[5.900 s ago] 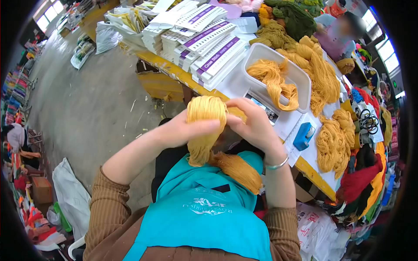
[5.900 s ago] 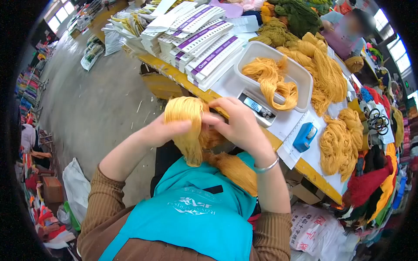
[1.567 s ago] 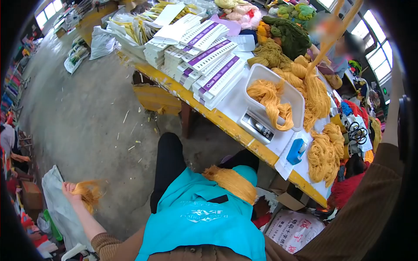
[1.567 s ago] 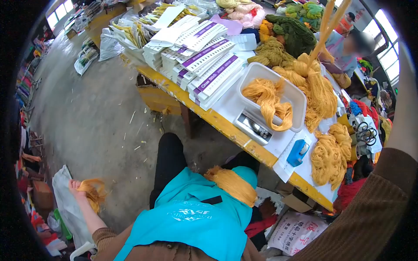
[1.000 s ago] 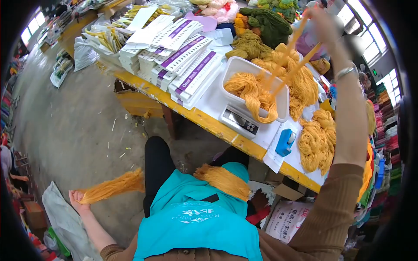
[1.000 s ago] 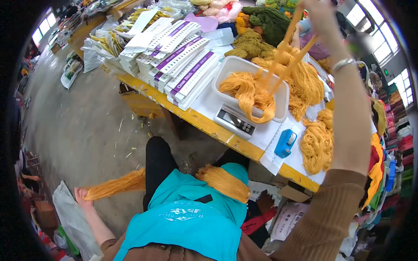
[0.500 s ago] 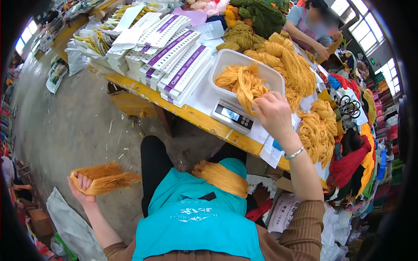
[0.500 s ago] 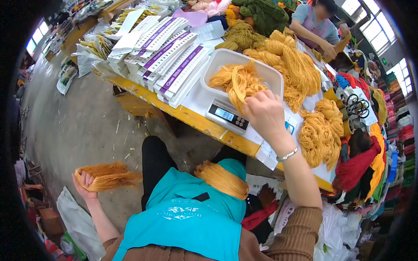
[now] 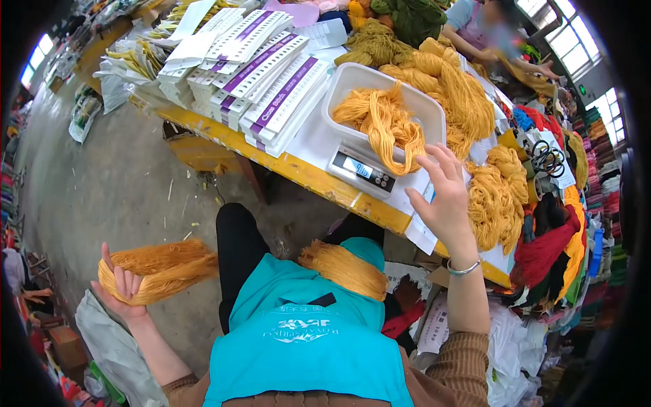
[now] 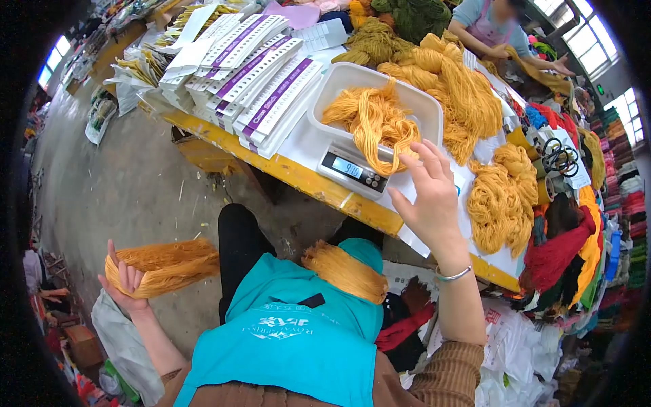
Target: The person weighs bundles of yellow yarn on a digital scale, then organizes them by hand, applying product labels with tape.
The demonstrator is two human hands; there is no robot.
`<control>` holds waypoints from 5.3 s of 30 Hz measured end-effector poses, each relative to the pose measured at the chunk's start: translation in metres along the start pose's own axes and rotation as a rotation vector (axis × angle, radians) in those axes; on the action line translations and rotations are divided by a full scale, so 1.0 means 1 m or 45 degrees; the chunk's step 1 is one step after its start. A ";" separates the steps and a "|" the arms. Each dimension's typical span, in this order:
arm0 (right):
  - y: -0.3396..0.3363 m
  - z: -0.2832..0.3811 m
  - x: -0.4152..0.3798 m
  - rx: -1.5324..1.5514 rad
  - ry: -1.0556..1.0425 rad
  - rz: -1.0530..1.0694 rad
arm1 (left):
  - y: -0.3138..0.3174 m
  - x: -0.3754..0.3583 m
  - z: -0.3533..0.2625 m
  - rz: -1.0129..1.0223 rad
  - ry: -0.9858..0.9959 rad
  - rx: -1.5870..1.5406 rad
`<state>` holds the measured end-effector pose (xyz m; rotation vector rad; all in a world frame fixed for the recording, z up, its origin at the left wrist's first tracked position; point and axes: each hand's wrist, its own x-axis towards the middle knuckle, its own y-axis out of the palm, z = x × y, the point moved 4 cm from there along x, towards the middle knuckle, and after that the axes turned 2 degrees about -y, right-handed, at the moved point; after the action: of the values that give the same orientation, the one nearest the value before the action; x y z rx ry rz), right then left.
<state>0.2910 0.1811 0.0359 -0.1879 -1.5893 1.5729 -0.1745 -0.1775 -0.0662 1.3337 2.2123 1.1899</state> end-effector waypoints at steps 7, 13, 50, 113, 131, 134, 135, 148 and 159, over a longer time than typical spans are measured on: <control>0.026 0.000 0.007 -0.166 -0.037 0.031 | 0.030 0.008 0.009 0.126 0.026 0.118; 0.063 -0.006 0.018 -0.331 -0.033 0.108 | 0.057 0.015 0.022 0.336 0.010 0.071; 0.010 0.168 0.068 2.624 0.168 0.584 | 0.199 0.052 0.081 0.229 -0.081 0.884; 0.147 0.146 -0.053 2.822 1.153 0.029 | 0.161 0.056 0.234 0.327 -0.562 0.743; 0.146 0.141 -0.058 2.715 1.206 -0.067 | 0.159 0.050 0.231 0.108 -0.717 0.832; 0.148 0.140 -0.059 2.724 1.236 -0.082 | 0.159 0.051 0.231 0.086 -0.774 0.704; 0.147 0.139 -0.059 2.724 1.237 -0.082 | 0.161 0.051 0.229 0.042 -0.780 0.630; 0.136 0.123 -0.051 2.596 0.980 0.081 | 0.155 0.056 0.226 0.271 -1.094 0.455; 0.118 0.110 -0.039 2.546 0.831 0.308 | 0.129 0.063 0.217 0.542 -1.110 0.158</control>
<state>0.1899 0.0971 -0.0654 0.2221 0.8449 2.1871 0.0010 0.0129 -0.0901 1.9482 1.4229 0.4042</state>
